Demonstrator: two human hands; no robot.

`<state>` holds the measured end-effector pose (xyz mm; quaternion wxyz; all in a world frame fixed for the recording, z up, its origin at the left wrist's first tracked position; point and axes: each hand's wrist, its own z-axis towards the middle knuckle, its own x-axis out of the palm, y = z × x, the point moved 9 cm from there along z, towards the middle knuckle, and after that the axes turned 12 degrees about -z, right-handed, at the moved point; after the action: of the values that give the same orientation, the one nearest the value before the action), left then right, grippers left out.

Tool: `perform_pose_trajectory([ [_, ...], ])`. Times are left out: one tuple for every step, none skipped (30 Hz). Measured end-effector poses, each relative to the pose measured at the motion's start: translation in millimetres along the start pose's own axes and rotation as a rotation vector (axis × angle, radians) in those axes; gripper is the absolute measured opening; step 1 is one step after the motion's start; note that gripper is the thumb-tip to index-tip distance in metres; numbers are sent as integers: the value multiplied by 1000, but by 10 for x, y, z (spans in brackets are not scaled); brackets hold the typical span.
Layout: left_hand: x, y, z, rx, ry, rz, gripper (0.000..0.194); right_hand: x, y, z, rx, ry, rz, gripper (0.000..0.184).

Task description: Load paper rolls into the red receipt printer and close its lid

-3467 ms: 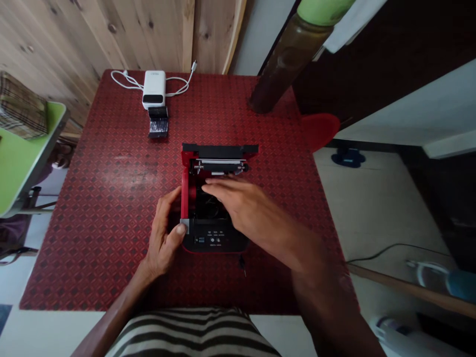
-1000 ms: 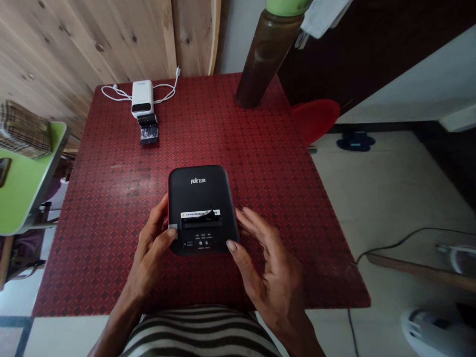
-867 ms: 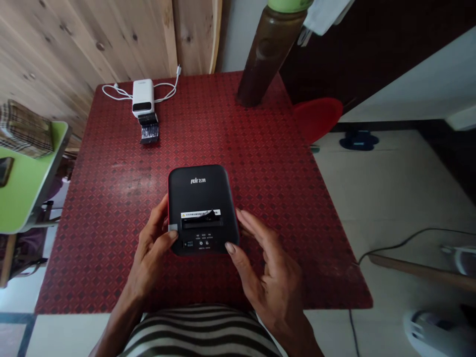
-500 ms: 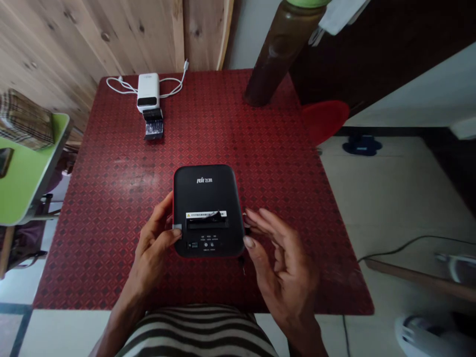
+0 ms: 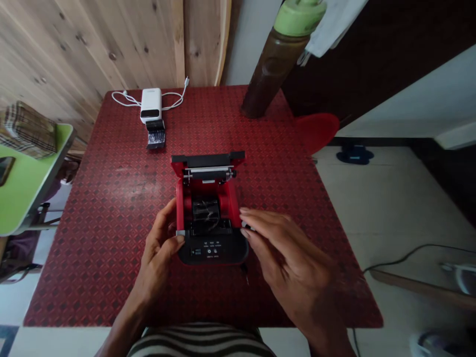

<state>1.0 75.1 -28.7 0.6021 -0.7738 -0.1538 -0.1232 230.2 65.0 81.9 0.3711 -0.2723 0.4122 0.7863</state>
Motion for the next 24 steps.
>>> perform_pose_trajectory([
  [5,-4,6,10,6,10,64,33,74,94,-75,23,-7,31],
  [7,-10,12,24,12,20,65,86,128,187,-130,53,-20,32],
  [10,-16,19,38,20,28,65,170,172,277,-169,101,-41,33],
  [13,-22,25,53,31,35,65,283,212,361,-202,169,-71,32],
  [17,-28,30,71,44,42,66,422,249,434,-228,261,-108,31],
  [24,-38,32,93,61,50,66,578,284,492,-249,371,-152,28],
  [31,-49,33,117,77,61,66,732,313,536,-261,486,-200,26],
  [38,-57,31,141,93,75,66,870,338,570,-269,593,-250,24],
  [42,-63,28,162,106,89,65,976,361,604,-272,675,-297,24],
  [43,-64,24,178,115,103,65,1054,380,640,-270,732,-340,24],
  [40,-61,20,189,119,116,64,1112,397,672,-270,777,-376,25],
  [34,-54,16,197,121,127,64,1153,410,699,-272,811,-402,26],
  [27,-47,12,203,121,137,64,1180,419,718,-277,836,-421,27],
  [18,-41,8,210,120,146,64,1197,425,729,-287,855,-433,28],
  [11,-36,4,215,120,157,64,1204,425,734,-296,866,-440,29],
  [4,-33,0,221,120,165,64,1201,417,736,-299,870,-444,31],
  [-2,-28,-2,221,120,172,63,1189,402,736,-292,864,-445,32],
  [-7,-23,-3,217,119,179,63,1170,389,730,-281,851,-442,32],
  [-12,-21,-4,213,117,187,63,1141,380,722,-269,828,-437,30],
  [-15,-24,-6,211,116,195,64,1097,380,713,-258,787,-434,26],
  [-17,-32,-8,212,113,200,64,1035,392,704,-255,728,-434,22],
  [-19,-44,-10,215,110,204,64,953,419,692,-264,652,-436,19],
  [-20,-55,-11,217,106,206,65,843,453,680,-276,559,-435,17],
  [-20,-64,-12,217,101,205,65,708,481,665,-285,459,-428,18],
])
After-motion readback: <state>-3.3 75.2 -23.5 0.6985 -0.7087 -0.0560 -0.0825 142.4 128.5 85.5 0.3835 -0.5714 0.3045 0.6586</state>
